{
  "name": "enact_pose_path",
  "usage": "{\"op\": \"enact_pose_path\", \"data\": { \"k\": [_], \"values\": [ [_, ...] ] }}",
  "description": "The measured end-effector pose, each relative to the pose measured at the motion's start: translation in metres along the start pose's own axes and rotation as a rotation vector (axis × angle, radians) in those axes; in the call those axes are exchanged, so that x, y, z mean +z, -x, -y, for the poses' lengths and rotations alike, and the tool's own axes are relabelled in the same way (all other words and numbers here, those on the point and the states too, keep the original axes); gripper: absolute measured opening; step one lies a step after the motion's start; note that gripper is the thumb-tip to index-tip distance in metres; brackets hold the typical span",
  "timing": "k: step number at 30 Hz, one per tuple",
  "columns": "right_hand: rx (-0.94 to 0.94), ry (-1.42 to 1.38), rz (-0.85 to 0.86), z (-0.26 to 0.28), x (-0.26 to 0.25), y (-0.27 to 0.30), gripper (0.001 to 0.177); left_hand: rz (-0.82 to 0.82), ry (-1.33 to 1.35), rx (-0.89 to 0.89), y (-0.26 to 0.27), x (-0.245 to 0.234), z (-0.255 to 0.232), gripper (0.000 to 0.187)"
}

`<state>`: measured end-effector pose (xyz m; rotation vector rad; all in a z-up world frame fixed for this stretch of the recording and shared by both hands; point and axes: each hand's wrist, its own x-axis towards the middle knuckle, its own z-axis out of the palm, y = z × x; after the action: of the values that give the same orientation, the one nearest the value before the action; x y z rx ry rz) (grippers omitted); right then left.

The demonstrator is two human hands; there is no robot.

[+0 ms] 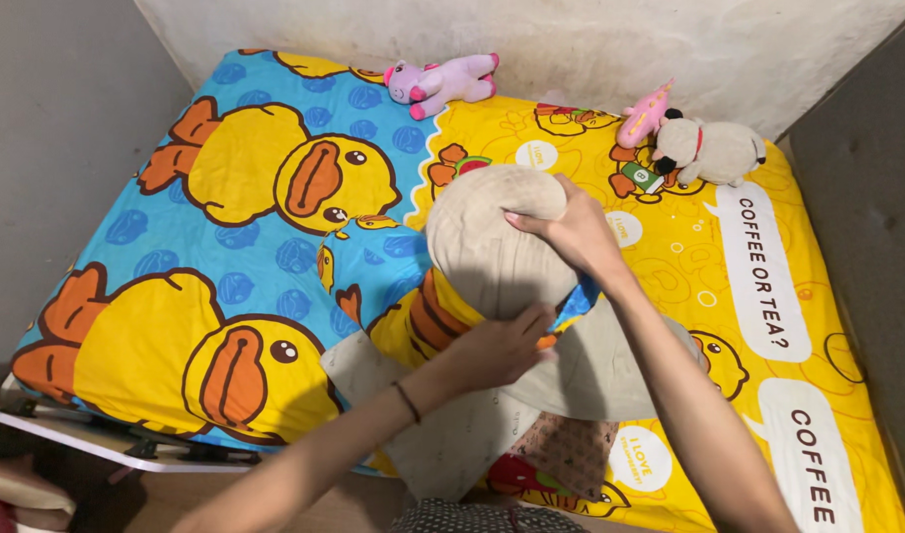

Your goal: The person folds a light-colored pillow and then inserts it into a blue and yellow duck-patterned pillowcase. They pull the case over the pillow, adjust the corners, and smooth the fabric to fit the pillow inside.

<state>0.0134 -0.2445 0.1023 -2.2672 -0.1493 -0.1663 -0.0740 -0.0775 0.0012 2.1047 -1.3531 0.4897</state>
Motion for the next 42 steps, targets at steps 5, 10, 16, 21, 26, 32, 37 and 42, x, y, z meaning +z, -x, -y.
{"op": "enact_pose_path", "data": {
  "k": [5,10,16,21,26,32,37,42],
  "values": [
    [0.007,-0.006,-0.006,0.007,0.007,-0.001,0.066,0.057,-0.211,-0.125,0.002,0.054,0.001,0.045],
    [0.005,-0.084,-0.023,-0.005,0.008,0.0,0.066,0.373,-0.542,-0.054,0.028,0.122,0.023,0.026],
    [0.039,-0.329,0.004,-0.028,-0.016,0.006,0.058,0.147,-0.155,0.013,0.037,0.093,0.029,0.051],
    [-0.041,-0.48,-0.08,-0.042,-0.051,0.01,0.054,-0.434,0.012,-0.181,0.057,0.018,0.053,0.024],
    [0.012,-0.719,-0.109,-0.05,-0.061,0.02,0.055,-0.635,0.063,-0.887,0.103,0.029,0.112,0.035],
    [-0.01,-0.699,-0.141,-0.057,-0.057,0.031,0.057,-0.648,0.024,-0.931,0.127,0.07,0.151,0.031],
    [0.055,-0.925,-0.256,-0.06,-0.067,0.044,0.061,-0.69,-0.115,-0.866,0.1,0.021,0.184,0.027],
    [0.012,-0.872,-0.297,-0.066,-0.076,0.067,0.066,-0.757,-0.087,-0.792,0.058,-0.018,0.199,0.023]
  ]
}}
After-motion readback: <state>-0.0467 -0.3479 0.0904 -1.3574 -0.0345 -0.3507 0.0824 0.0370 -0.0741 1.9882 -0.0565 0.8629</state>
